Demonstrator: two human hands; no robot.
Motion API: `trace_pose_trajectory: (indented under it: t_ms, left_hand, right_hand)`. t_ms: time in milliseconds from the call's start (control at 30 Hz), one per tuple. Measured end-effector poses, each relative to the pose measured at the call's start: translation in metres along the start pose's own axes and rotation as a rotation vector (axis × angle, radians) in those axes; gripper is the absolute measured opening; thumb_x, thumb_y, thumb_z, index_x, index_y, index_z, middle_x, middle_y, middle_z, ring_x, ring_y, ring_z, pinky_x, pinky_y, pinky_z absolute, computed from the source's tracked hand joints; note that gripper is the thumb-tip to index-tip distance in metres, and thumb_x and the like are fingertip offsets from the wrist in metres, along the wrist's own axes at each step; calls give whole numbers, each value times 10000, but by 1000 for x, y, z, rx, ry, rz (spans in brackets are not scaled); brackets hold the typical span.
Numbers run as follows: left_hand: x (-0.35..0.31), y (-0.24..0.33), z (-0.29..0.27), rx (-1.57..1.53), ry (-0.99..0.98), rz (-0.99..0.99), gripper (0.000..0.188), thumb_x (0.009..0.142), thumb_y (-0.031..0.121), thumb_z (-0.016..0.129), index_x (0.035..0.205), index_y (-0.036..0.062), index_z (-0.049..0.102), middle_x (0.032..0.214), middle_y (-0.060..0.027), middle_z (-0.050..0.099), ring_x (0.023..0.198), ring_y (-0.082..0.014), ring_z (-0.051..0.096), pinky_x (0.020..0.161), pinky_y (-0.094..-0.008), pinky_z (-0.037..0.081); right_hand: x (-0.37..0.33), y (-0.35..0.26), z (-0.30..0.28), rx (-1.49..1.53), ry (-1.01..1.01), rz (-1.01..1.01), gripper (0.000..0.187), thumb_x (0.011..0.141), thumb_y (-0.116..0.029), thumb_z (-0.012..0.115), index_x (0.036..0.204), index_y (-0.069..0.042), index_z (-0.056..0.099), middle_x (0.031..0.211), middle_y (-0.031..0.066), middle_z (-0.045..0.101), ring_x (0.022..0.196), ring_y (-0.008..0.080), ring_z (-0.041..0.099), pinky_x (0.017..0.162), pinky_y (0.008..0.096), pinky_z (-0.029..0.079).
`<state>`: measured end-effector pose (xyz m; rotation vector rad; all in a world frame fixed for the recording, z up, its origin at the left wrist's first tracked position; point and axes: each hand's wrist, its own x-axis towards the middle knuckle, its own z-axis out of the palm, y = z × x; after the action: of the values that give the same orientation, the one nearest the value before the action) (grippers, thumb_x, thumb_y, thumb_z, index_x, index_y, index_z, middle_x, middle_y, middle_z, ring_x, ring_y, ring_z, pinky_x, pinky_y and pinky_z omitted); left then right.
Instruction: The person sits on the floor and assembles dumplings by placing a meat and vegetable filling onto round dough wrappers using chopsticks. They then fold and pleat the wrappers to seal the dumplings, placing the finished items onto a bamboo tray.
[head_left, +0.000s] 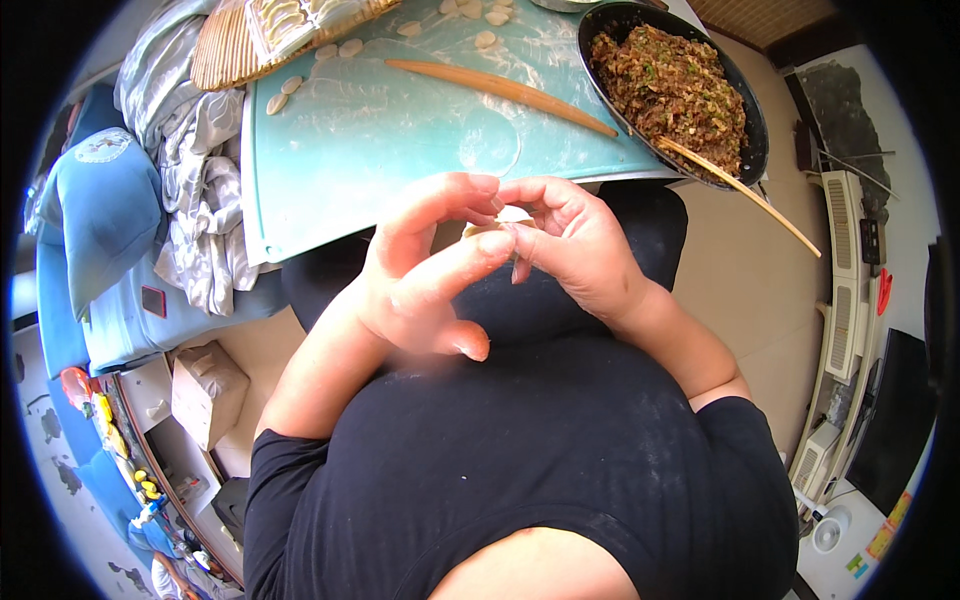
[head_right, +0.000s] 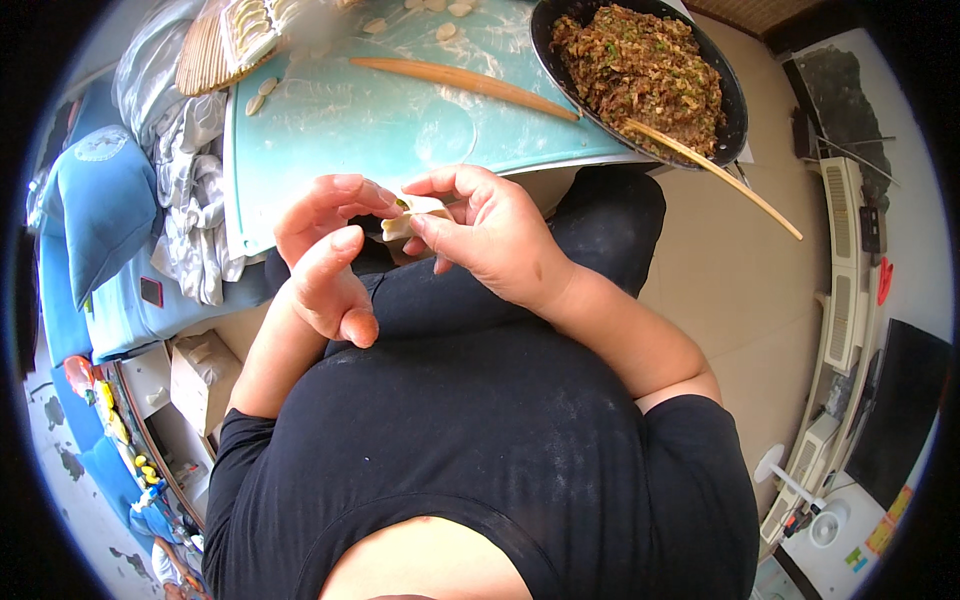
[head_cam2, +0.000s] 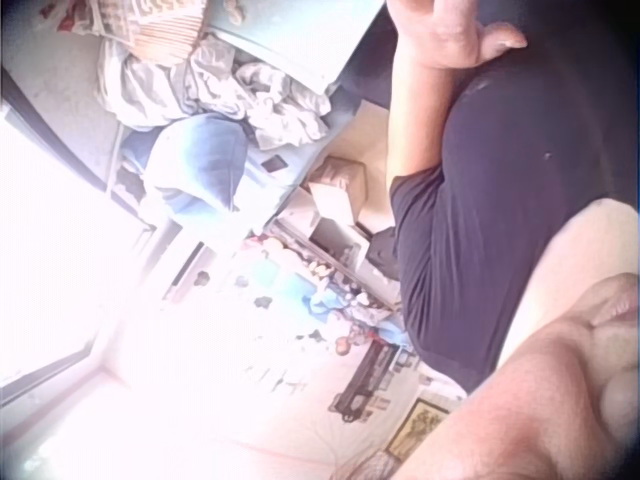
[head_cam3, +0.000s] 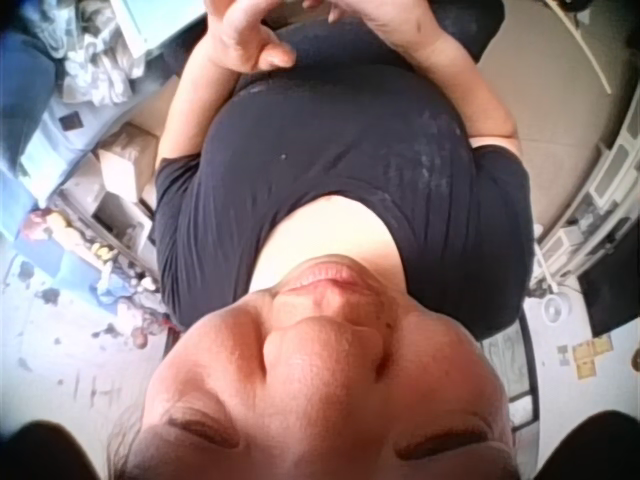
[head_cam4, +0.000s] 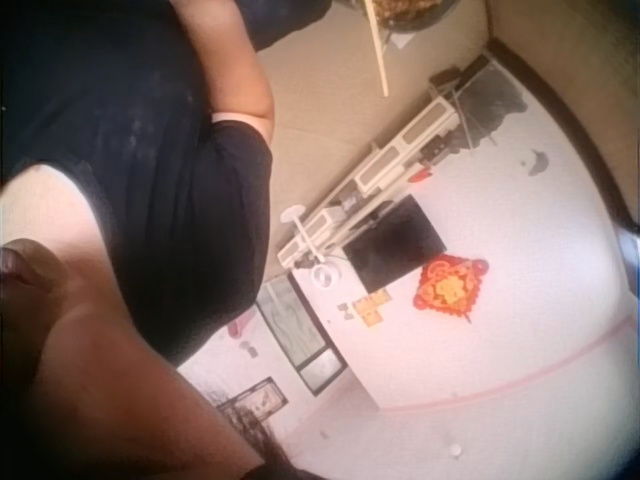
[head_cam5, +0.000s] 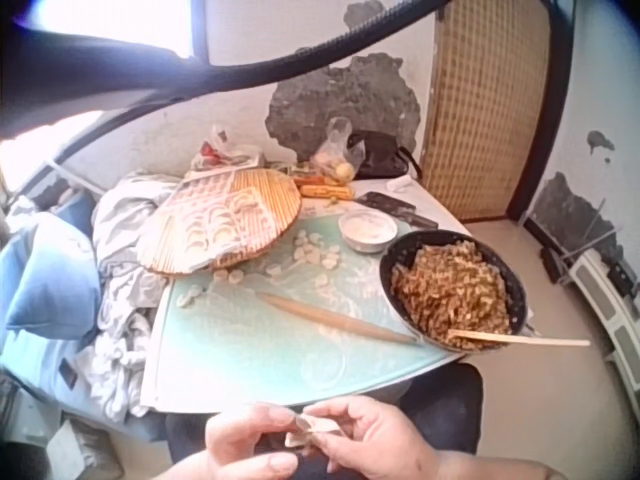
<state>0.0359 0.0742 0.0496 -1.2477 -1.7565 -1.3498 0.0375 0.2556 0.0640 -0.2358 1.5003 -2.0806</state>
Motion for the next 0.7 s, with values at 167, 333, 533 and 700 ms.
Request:
trace_pose_trajectory:
  t_ms: [167, 333, 533, 700]
  left_hand:
    - [0, -2, -3, 113, -121, 23, 644, 823, 568, 497, 1164, 23, 533, 1176, -219, 426, 919, -325, 552, 743, -384, 493]
    - [1, 3, 0, 88, -142, -76, 597, 792, 510, 569, 1125, 15, 550, 1143, -212, 458, 880, -316, 568, 738, -376, 491]
    - [0, 10, 1, 221, 113, -135, 513, 605, 89, 762, 1070, 6, 563, 1119, -182, 504, 900, -286, 574, 751, -357, 503]
    - [7, 10, 0, 305, 80, -532, 445, 649, 74, 750, 1059, 6, 590, 1140, -162, 528, 1001, -264, 542, 829, -348, 456]
  right_hand:
    - [-1, 1, -1, 19, -14, 16, 310, 872, -137, 576, 1138, -7, 484, 1001, 67, 611, 843, 125, 610, 663, 230, 489]
    - [0, 4, 0, 63, 3, 6, 295, 880, -133, 565, 1134, -5, 488, 1007, 78, 609, 846, 132, 612, 683, 236, 495]
    - [2, 2, -2, 102, 50, -13, 272, 880, -89, 555, 1126, 8, 491, 997, 87, 601, 854, 139, 613, 703, 241, 506]
    - [0, 1, -2, 159, 69, -92, 266, 873, -66, 559, 1118, 11, 490, 994, 90, 598, 857, 142, 615, 706, 243, 511]
